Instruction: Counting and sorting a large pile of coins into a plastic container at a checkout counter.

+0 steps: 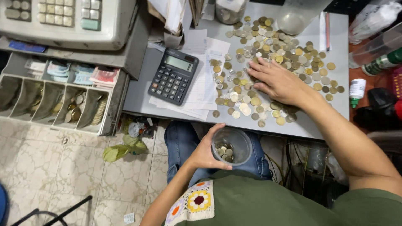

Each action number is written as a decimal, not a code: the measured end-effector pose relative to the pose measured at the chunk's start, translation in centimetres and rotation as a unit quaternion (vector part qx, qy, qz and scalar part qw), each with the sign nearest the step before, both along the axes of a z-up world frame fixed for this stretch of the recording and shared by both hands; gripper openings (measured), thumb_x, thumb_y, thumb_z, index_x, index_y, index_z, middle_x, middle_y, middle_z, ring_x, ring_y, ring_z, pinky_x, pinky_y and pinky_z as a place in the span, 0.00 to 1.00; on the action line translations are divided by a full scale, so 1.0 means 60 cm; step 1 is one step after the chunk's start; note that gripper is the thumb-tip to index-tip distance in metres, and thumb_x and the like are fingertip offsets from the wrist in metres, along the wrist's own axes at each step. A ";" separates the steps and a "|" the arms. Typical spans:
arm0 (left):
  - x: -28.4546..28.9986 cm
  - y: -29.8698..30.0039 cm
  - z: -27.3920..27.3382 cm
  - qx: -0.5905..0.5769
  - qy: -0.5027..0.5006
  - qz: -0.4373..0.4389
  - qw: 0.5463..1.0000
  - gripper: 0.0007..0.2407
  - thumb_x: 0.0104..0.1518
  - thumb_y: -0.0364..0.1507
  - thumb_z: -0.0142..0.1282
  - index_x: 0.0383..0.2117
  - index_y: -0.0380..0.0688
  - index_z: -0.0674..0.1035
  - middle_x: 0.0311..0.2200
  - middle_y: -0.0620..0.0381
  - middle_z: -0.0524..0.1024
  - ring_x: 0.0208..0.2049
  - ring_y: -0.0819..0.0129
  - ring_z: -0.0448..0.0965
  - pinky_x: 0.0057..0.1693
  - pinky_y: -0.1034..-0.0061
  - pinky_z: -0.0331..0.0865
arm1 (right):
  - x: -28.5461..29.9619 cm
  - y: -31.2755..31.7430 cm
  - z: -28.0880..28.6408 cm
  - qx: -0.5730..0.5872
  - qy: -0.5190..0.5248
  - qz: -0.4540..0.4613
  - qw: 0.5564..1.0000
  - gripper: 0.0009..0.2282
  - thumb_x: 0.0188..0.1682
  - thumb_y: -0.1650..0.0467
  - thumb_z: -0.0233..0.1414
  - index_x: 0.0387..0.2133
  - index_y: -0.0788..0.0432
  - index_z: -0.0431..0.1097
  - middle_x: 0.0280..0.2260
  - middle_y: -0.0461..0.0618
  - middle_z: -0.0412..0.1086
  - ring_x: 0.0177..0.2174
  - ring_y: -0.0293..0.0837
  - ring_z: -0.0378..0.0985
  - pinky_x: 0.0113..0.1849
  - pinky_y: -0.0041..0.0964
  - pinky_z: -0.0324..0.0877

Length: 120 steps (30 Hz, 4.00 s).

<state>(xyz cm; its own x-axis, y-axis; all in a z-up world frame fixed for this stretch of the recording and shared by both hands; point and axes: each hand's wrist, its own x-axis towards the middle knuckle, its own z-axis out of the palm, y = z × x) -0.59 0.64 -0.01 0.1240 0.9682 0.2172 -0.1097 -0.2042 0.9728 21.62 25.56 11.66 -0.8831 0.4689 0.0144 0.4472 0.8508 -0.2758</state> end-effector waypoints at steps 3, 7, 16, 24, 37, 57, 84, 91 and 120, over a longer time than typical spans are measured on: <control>-0.001 0.000 -0.008 -0.003 0.008 -0.003 1.000 0.53 0.23 0.33 0.83 0.65 0.43 0.63 0.51 0.41 0.74 0.52 0.50 0.77 0.56 0.55 0.71 | 0.004 -0.002 -0.042 0.070 0.003 0.020 0.997 0.25 0.56 0.57 0.44 0.63 0.56 0.61 0.66 0.58 0.57 0.63 0.63 0.58 0.61 0.64 0.52; 0.000 0.000 -0.004 -0.004 0.010 -0.005 1.000 0.53 0.23 0.34 0.83 0.65 0.43 0.63 0.51 0.40 0.74 0.52 0.49 0.77 0.56 0.54 0.72 | 0.000 -0.071 -0.008 0.002 -0.021 0.018 1.000 0.29 0.55 0.51 0.36 0.66 0.51 0.55 0.67 0.55 0.52 0.65 0.59 0.51 0.62 0.65 0.44; 0.004 -0.003 -0.016 -0.015 0.005 -0.008 1.000 0.53 0.22 0.31 0.84 0.66 0.44 0.62 0.52 0.41 0.74 0.53 0.50 0.76 0.58 0.54 0.70 | -0.020 0.025 -0.062 -0.025 0.218 0.041 0.975 0.10 0.51 0.75 0.56 0.45 0.55 0.76 0.45 0.53 0.76 0.47 0.57 0.77 0.52 0.55 0.68; 0.006 -0.005 -0.003 -0.027 0.008 -0.005 1.000 0.54 0.23 0.32 0.84 0.65 0.45 0.61 0.52 0.41 0.73 0.53 0.49 0.77 0.59 0.54 0.70 | -0.093 0.086 -0.097 -0.095 0.004 -0.047 0.994 0.06 0.46 0.70 0.60 0.35 0.48 0.73 0.37 0.43 0.74 0.44 0.44 0.73 0.49 0.44 0.66; 0.003 -0.007 -0.010 -0.024 0.071 -0.019 0.997 0.52 0.30 0.40 0.79 0.66 0.46 0.57 0.67 0.47 0.56 0.66 0.56 0.63 0.71 0.62 0.57 | 0.002 0.091 0.069 -0.198 0.141 -0.136 0.960 0.08 0.49 0.79 0.50 0.40 0.58 0.72 0.40 0.53 0.74 0.40 0.45 0.77 0.45 0.38 0.75; 0.007 0.000 -0.008 -0.018 0.012 -0.005 1.000 0.54 0.22 0.32 0.84 0.66 0.45 0.61 0.52 0.41 0.74 0.53 0.49 0.77 0.59 0.54 0.69 | 0.018 0.099 -0.026 -0.579 0.322 -0.265 0.701 0.05 0.59 0.67 0.47 0.40 0.54 0.65 0.26 0.39 0.62 0.24 0.29 0.67 0.21 0.17 0.62; 0.015 -0.006 -0.013 -0.028 -0.015 -0.024 0.999 0.55 0.25 0.32 0.84 0.67 0.46 0.57 0.57 0.41 0.69 0.58 0.50 0.72 0.63 0.54 0.64 | -0.065 -0.069 0.151 -0.149 0.112 -0.058 0.981 0.20 0.50 0.67 0.57 0.53 0.67 0.67 0.41 0.67 0.70 0.43 0.65 0.75 0.43 0.61 0.72; 0.010 -0.007 0.011 -0.031 0.037 -0.030 0.998 0.52 0.31 0.40 0.79 0.67 0.47 0.55 0.63 0.46 0.63 0.64 0.57 0.67 0.69 0.63 0.58 | -0.080 0.013 0.035 -0.068 -0.049 -0.254 0.964 0.37 0.46 0.45 0.46 0.63 0.52 0.50 0.68 0.62 0.35 0.67 0.59 0.31 0.63 0.68 0.27; -0.006 -0.010 0.009 -0.057 0.010 -0.016 0.998 0.56 0.23 0.31 0.85 0.67 0.43 0.59 0.57 0.38 0.69 0.58 0.47 0.72 0.63 0.50 0.65 | 0.026 -0.014 -0.023 0.019 0.161 -0.013 0.987 0.14 0.53 0.64 0.52 0.50 0.53 0.73 0.55 0.55 0.67 0.57 0.60 0.66 0.58 0.62 0.55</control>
<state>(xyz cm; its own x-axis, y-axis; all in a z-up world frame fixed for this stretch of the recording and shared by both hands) -0.95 0.04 0.56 0.1581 0.9820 0.1037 -0.0950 -0.0894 0.9915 23.18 24.72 10.26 -0.8179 0.4849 0.3099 0.3638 0.8529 -0.3743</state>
